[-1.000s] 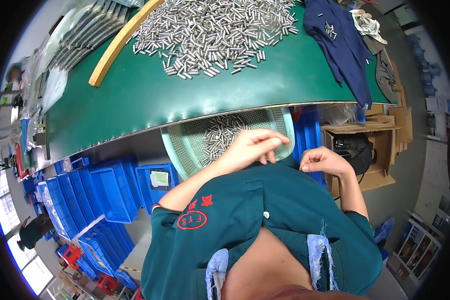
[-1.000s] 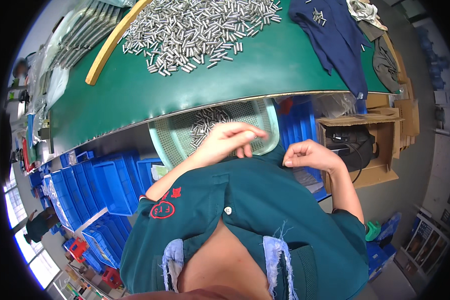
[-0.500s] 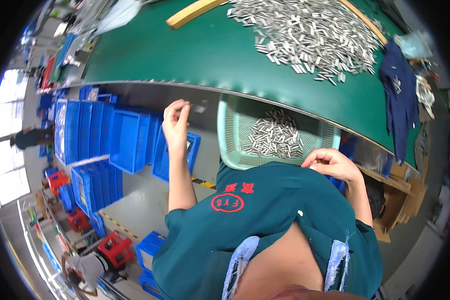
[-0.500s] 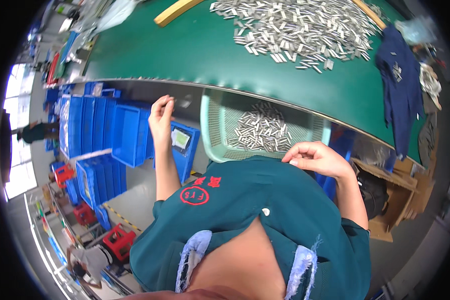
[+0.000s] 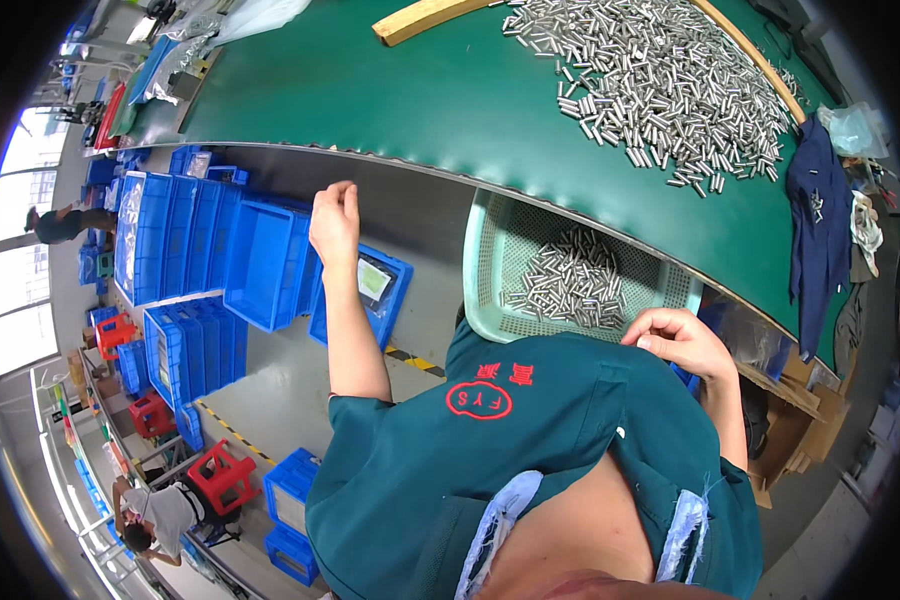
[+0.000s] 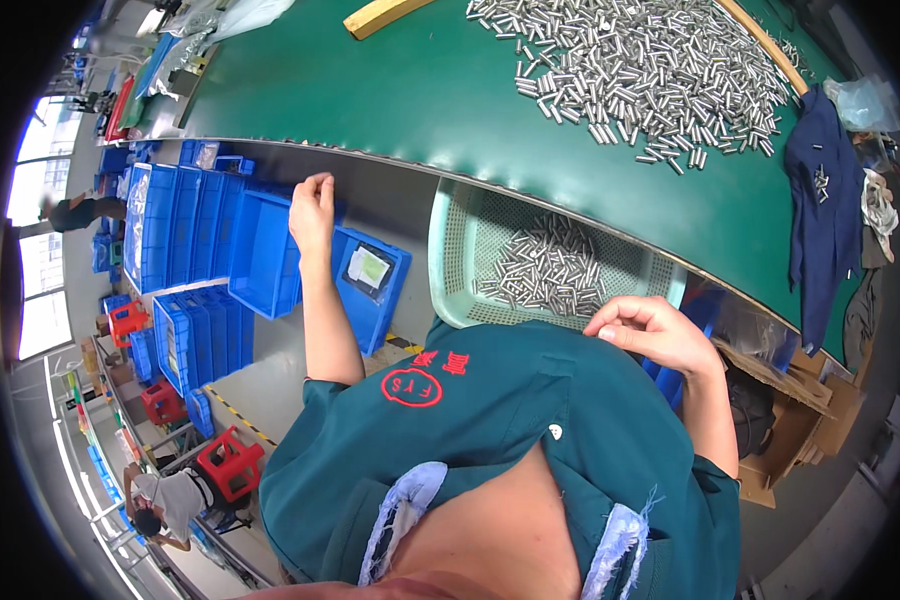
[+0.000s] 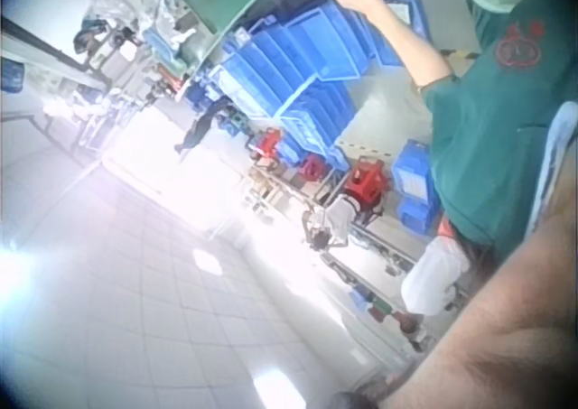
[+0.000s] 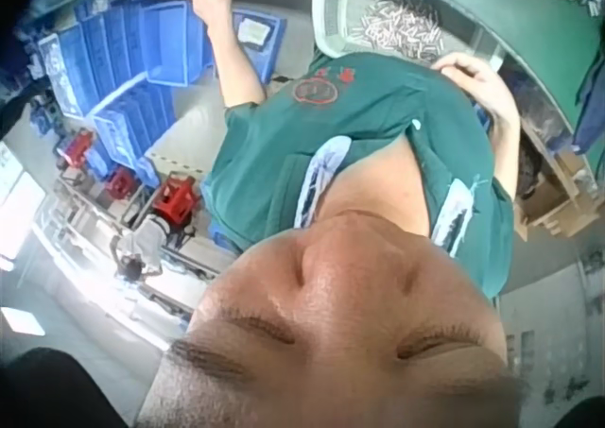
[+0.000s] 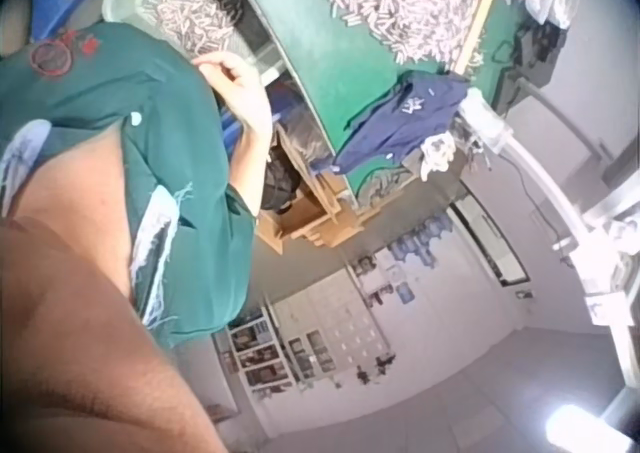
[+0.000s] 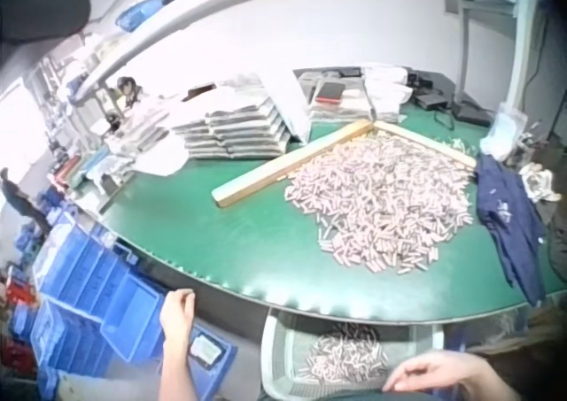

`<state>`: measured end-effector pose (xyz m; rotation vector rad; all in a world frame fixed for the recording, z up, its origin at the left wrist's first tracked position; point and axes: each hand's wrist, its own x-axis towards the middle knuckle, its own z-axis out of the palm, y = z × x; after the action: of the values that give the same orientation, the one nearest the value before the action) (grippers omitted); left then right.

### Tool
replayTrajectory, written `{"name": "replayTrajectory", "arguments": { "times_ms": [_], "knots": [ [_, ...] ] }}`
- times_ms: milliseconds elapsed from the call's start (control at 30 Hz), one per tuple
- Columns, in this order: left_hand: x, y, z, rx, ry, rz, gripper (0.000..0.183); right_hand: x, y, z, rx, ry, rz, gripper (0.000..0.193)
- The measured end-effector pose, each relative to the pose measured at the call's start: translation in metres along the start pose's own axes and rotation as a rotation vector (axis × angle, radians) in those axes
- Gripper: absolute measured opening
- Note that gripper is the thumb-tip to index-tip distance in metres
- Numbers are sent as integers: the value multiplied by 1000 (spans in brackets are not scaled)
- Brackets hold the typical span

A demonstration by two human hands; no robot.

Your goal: The person sorts small metal components by hand, taking them from a pile and arranging them into a plastic basket.

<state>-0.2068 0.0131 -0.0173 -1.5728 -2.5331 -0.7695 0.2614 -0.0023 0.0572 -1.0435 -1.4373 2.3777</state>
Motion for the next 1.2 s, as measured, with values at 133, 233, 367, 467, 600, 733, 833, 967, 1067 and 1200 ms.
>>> {"name": "replayTrajectory", "arguments": {
  "times_ms": [133,233,367,467,600,733,833,967,1067,1200],
  "knots": [
    [0,8,-6,-379,-38,-54,24,-2,-10,0,-13,20,13,16],
    [-2,48,-29,-660,-100,-113,24,-2,-20,-3,-67,21,-60,16],
    [-13,100,-52,-849,-103,27,18,0,-37,-5,-74,182,-278,13],
    [-24,146,-46,-785,-219,320,13,4,-40,1,-238,604,-427,13],
    [-40,194,-29,-648,-206,740,14,12,-37,-5,-928,954,-539,23],
    [-55,217,-11,-583,-302,876,22,26,-30,-2,-1309,1058,-569,36],
    [-60,225,-9,-560,-345,869,24,28,-23,-4,-1310,1087,-597,36],
    [-59,222,-8,-573,-356,861,23,22,-27,-9,-1289,1004,-604,36],
    [-57,215,-9,-632,-360,846,22,14,-26,-10,-1356,1026,-573,38],
    [-55,211,-12,-656,-387,833,20,10,-27,-14,-1350,1003,-548,40]
  ]
}}
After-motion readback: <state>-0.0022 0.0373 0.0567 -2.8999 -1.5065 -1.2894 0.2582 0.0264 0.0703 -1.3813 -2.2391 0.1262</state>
